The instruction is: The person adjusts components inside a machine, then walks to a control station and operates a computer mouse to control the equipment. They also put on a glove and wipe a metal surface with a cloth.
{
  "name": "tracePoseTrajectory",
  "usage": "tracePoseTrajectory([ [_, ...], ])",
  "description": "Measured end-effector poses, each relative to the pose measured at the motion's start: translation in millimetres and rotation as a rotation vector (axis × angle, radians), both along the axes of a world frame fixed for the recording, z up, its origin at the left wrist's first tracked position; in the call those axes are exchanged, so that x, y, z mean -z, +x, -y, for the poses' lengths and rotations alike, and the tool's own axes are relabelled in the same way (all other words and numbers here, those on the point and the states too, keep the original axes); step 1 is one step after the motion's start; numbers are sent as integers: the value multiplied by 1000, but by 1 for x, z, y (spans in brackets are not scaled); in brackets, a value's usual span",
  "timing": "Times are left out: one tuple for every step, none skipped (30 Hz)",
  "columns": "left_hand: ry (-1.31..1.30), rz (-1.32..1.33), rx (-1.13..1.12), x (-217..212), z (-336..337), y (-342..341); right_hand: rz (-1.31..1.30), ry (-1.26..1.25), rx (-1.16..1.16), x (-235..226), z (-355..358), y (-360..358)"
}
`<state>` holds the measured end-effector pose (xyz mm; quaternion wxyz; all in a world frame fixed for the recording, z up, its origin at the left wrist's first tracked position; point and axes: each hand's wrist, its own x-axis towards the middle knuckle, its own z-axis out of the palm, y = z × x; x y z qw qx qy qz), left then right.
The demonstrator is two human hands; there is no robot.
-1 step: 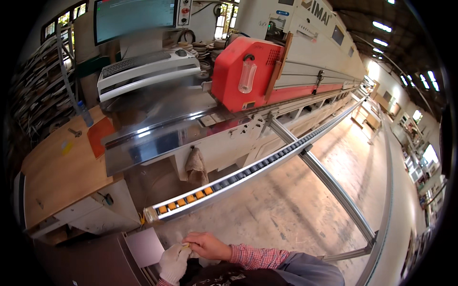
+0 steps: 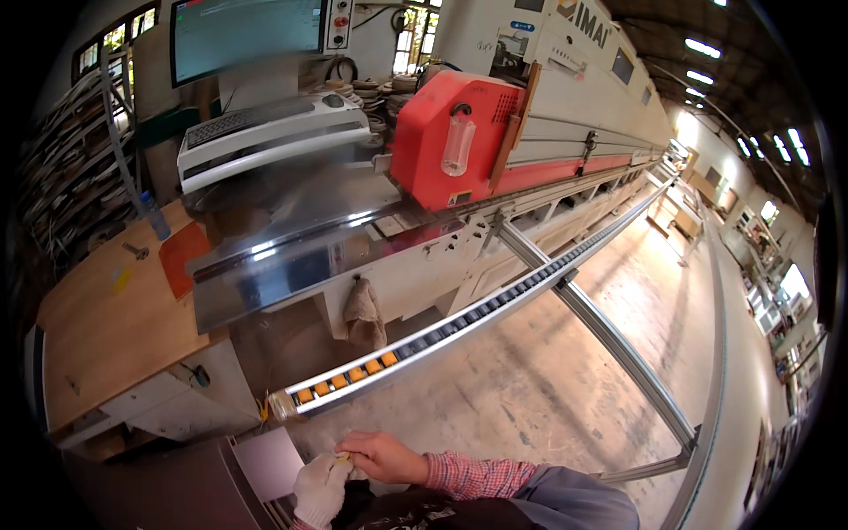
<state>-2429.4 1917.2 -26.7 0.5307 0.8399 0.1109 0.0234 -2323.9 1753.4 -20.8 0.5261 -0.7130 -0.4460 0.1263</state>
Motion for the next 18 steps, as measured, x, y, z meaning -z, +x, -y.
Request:
tracePoseTrajectory([
  [-24,38,-7,-13,-15,13,28,6,-2,-12,-16,12],
  [-53,63,-27,-18,-27,19,49,20,-23,-20,-32,19],
  [179,310,32,-20,-40,30,71,30,-40,-29,-46,27],
  [-9,140,35,-26,-52,34,92,40,-58,-35,-59,35],
  [-192,-35,39,-55,-67,39,125,-11,-77,-41,-70,43],
  [-364,-209,36,-74,-80,46,137,-13,-80,-49,-81,51],
  [-107,-2,131,-69,-93,49,149,-16,-81,-58,-90,58],
  [-21,21,182,-70,-105,56,158,-17,-84,-65,-99,64],
  [65,46,233,-71,-117,63,129,-18,-58,-73,-106,70],
  [149,71,285,-74,-125,70,161,15,-45,-75,-111,79],
  [99,89,276,-81,-131,79,190,49,-35,-75,-117,86],
  [48,107,267,-89,-135,90,220,82,-26,-77,-122,94],
  [-3,124,257,-98,-137,102,115,195,11,-84,-125,98],
  [-45,140,232,-108,-141,112,115,196,9,-89,-129,107],
  [-110,65,206,-116,-145,123,118,191,14,-94,-129,116],
  [-175,-10,177,-123,-149,135,119,186,17,-97,-130,125],
  [-243,-82,151,-129,-151,147,154,123,22,-99,-131,133],
  [-182,-7,96,-134,-152,156,206,85,19,-104,-132,142],
])
